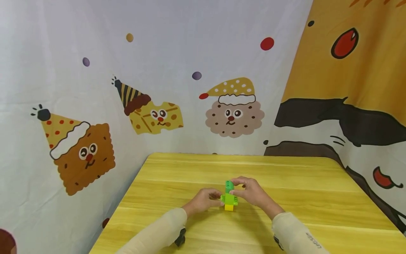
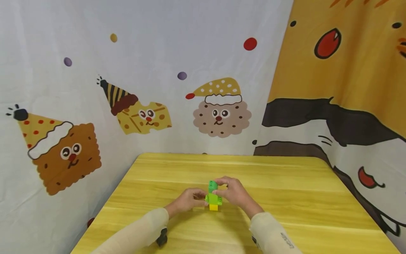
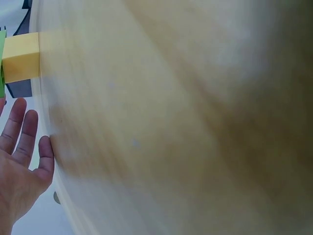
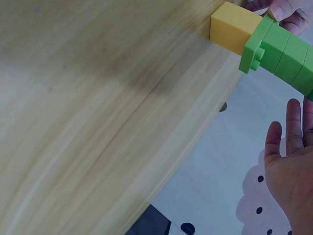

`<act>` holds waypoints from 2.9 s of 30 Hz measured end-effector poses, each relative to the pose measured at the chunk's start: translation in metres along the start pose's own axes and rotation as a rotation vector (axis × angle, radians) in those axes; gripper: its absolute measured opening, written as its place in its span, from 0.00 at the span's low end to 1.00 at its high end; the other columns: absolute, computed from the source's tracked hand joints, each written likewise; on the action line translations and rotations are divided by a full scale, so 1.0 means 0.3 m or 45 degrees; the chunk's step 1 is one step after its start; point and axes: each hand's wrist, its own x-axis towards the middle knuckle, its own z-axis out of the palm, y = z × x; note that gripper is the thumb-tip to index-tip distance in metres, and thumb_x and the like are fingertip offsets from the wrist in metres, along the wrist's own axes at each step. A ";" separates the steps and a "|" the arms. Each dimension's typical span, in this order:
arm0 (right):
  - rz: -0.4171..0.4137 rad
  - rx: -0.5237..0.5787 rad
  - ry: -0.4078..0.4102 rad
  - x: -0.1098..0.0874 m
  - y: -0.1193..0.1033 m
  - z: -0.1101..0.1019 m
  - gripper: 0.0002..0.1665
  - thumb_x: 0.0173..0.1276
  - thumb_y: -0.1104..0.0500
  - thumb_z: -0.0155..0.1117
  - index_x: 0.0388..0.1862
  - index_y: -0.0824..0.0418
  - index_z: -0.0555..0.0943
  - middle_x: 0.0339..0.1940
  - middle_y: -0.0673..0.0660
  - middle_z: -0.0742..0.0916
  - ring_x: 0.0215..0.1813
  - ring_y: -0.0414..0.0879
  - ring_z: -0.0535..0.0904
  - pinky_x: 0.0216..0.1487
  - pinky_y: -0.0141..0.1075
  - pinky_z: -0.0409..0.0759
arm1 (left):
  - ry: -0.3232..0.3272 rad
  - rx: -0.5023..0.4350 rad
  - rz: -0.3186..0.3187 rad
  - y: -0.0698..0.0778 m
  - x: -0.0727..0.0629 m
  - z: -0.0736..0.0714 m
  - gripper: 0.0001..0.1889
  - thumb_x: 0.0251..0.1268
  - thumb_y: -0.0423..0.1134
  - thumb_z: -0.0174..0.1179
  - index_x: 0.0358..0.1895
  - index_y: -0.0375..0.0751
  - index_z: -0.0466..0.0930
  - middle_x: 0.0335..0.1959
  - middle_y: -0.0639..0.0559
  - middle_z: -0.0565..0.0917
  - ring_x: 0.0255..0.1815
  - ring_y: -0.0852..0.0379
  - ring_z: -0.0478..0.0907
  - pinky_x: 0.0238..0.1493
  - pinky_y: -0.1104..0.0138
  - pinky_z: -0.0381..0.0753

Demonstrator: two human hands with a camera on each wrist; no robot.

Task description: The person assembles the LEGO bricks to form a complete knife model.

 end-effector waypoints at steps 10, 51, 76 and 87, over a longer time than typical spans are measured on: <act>0.075 0.040 -0.011 0.002 -0.002 -0.002 0.17 0.64 0.52 0.73 0.52 0.51 0.86 0.50 0.50 0.85 0.56 0.51 0.78 0.58 0.59 0.73 | -0.001 0.010 0.007 0.000 0.000 -0.004 0.16 0.64 0.47 0.69 0.53 0.50 0.84 0.45 0.62 0.83 0.46 0.62 0.78 0.49 0.63 0.79; 0.226 0.414 0.185 -0.011 0.065 0.069 0.23 0.68 0.58 0.68 0.63 0.50 0.82 0.53 0.53 0.87 0.56 0.51 0.81 0.58 0.45 0.77 | 0.037 0.019 -0.001 -0.003 0.001 -0.005 0.16 0.64 0.50 0.68 0.52 0.49 0.85 0.44 0.62 0.83 0.46 0.61 0.77 0.48 0.61 0.79; 0.225 0.339 -0.023 0.001 0.103 0.079 0.47 0.66 0.68 0.68 0.80 0.53 0.58 0.67 0.65 0.72 0.64 0.64 0.73 0.62 0.58 0.72 | 0.066 -0.006 0.100 -0.002 0.019 -0.008 0.37 0.69 0.46 0.64 0.78 0.50 0.58 0.46 0.61 0.83 0.52 0.59 0.78 0.61 0.49 0.72; 0.158 0.177 -0.091 -0.015 0.134 0.095 0.53 0.63 0.72 0.68 0.81 0.58 0.53 0.65 0.67 0.73 0.62 0.66 0.73 0.60 0.61 0.72 | -0.015 0.040 0.055 0.005 0.022 -0.017 0.37 0.70 0.47 0.63 0.78 0.58 0.57 0.47 0.59 0.81 0.52 0.60 0.77 0.56 0.57 0.76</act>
